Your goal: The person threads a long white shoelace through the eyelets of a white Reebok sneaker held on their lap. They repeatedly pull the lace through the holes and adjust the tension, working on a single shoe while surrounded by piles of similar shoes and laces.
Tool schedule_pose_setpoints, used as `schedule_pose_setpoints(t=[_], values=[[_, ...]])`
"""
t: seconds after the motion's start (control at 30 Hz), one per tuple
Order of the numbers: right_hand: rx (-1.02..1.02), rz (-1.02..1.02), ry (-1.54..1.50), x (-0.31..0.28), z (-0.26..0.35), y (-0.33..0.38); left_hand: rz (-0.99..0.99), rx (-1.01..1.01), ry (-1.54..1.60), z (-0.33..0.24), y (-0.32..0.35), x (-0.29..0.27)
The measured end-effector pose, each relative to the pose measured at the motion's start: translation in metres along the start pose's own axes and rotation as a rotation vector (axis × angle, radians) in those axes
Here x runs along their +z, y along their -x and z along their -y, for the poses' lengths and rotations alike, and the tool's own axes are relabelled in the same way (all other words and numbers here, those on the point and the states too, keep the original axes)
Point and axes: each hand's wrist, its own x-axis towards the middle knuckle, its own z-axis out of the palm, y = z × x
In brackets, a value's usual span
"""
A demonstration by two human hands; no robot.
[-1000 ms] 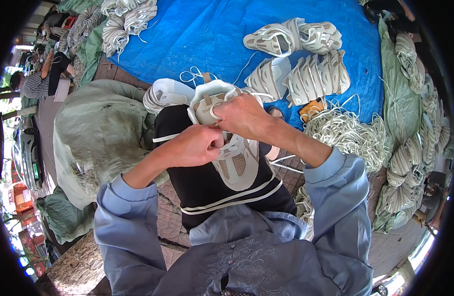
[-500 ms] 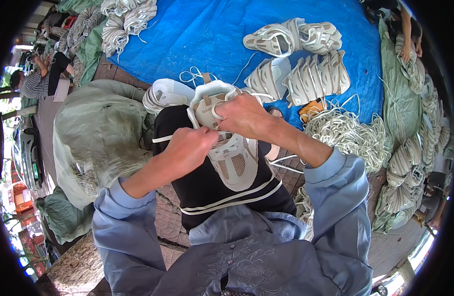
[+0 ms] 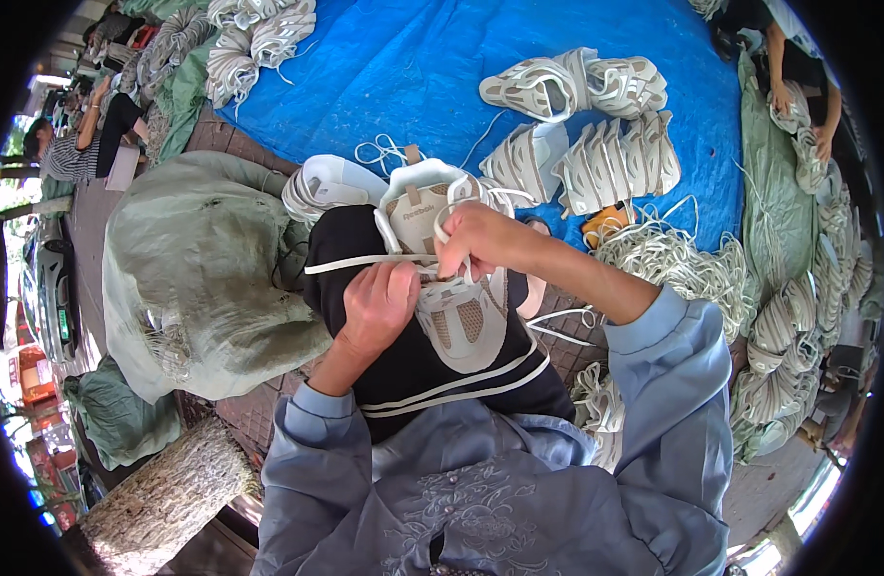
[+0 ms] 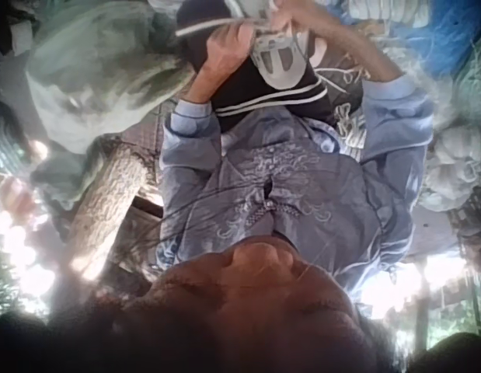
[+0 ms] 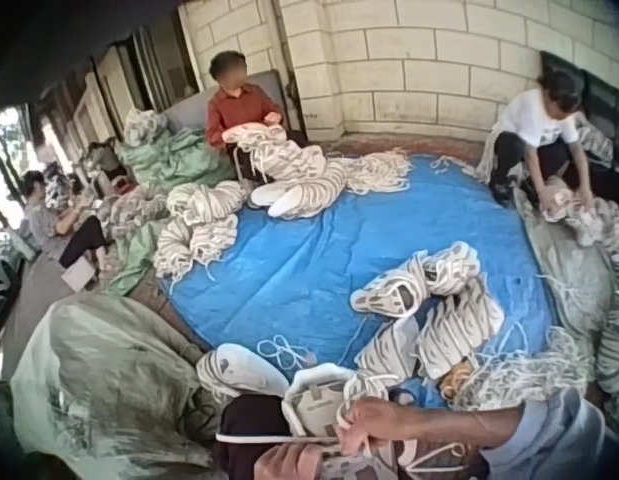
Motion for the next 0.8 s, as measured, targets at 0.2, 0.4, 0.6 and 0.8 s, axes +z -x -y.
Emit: schedule_pose_setpoints(t=[0.2, 0.4, 0.6, 0.8], values=[[0.018, 0.004, -0.395, -0.004, -0.017, -0.008, 0.082, -0.299, 0.439, -0.003, 0.000, -0.014], [0.010, -0.017, -0.308, 0.000, -0.013, -0.008, 0.199, -0.323, 0.537, 0.007, -0.003, -0.021], [0.010, -0.074, -0.239, 0.004, -0.008, -0.004, 0.251, -0.161, 0.372, 0.012, 0.002, -0.018], [-0.109, -0.208, 0.151, 0.007, 0.004, -0.003, 0.139, 0.182, 0.134, 0.016, -0.001, -0.016]])
